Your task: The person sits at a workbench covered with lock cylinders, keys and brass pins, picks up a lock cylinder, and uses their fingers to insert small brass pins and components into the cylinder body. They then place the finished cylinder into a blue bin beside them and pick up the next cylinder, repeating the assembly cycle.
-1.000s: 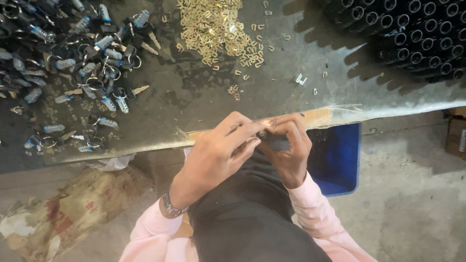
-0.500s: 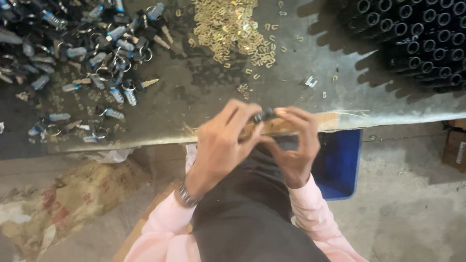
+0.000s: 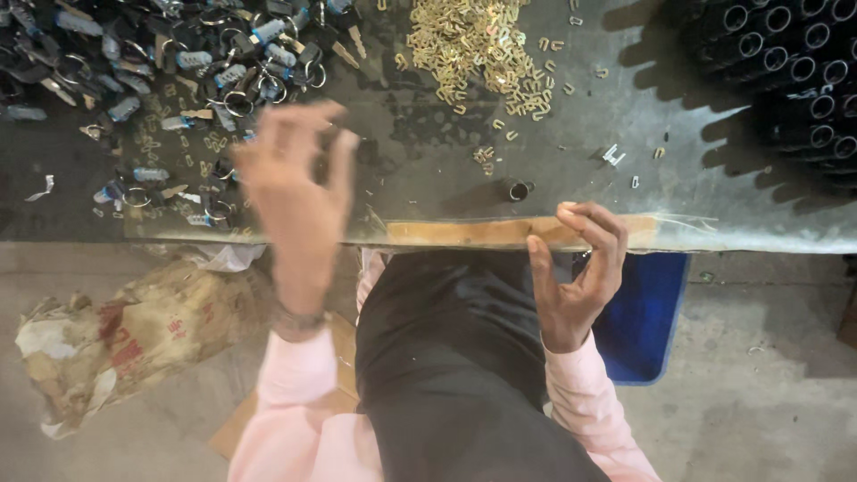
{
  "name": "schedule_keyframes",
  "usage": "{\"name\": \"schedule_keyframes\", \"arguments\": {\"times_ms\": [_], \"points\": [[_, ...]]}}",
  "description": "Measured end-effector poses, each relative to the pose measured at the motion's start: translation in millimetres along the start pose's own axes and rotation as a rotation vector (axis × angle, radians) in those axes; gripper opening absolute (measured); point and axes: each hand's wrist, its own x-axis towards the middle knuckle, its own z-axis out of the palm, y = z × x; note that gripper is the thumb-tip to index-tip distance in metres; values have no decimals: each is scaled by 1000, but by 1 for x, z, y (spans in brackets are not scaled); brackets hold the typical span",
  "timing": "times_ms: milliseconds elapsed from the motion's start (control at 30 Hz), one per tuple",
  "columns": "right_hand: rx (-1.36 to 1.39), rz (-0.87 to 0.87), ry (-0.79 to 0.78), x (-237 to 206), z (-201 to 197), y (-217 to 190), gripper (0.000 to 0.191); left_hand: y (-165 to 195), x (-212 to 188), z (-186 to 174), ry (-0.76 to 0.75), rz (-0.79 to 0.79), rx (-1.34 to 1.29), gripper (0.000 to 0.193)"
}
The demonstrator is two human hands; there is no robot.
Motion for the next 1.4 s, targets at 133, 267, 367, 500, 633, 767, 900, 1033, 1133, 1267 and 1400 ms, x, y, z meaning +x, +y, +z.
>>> {"name": "schedule_keyframes", "arguments": {"times_ms": [133, 267, 367, 500, 633, 767, 900, 1033, 1133, 1267, 1400], "points": [[30, 0, -18, -1, 1, -6, 36, -43, 28, 3, 43, 165, 264, 25], [229, 17, -111, -4, -1, -12, 37, -46, 39, 3, 76, 227, 237, 22], [501, 296, -344, -10, -7, -17, 35, -18, 27, -10, 105, 159, 21, 19], [888, 554, -766, -14, 0, -12, 52, 34, -11, -24, 15, 43, -346, 13], [1100, 1111, -571, -28, 26, -8, 63, 45, -29, -29, -268, 458, -557, 28], [878, 650, -448, -35, 17, -8, 43, 39, -28, -17, -300, 373, -692, 40], [487, 153, -369, -32, -2, -19, 30, 47, -21, 13, -244, 214, -420, 37], [396, 65, -352, -30, -8, -26, 16, 50, -9, 40, -259, 354, -195, 53], [522, 22, -339, -40, -10, -19, 20, 46, -11, 42, -221, 298, -217, 47], [874, 150, -327, -61, -3, 3, 31, 33, -21, 30, -204, 187, -331, 50], [748, 189, -283, -75, 4, 10, 32, 24, -27, 23, -226, 158, -288, 48]]}}
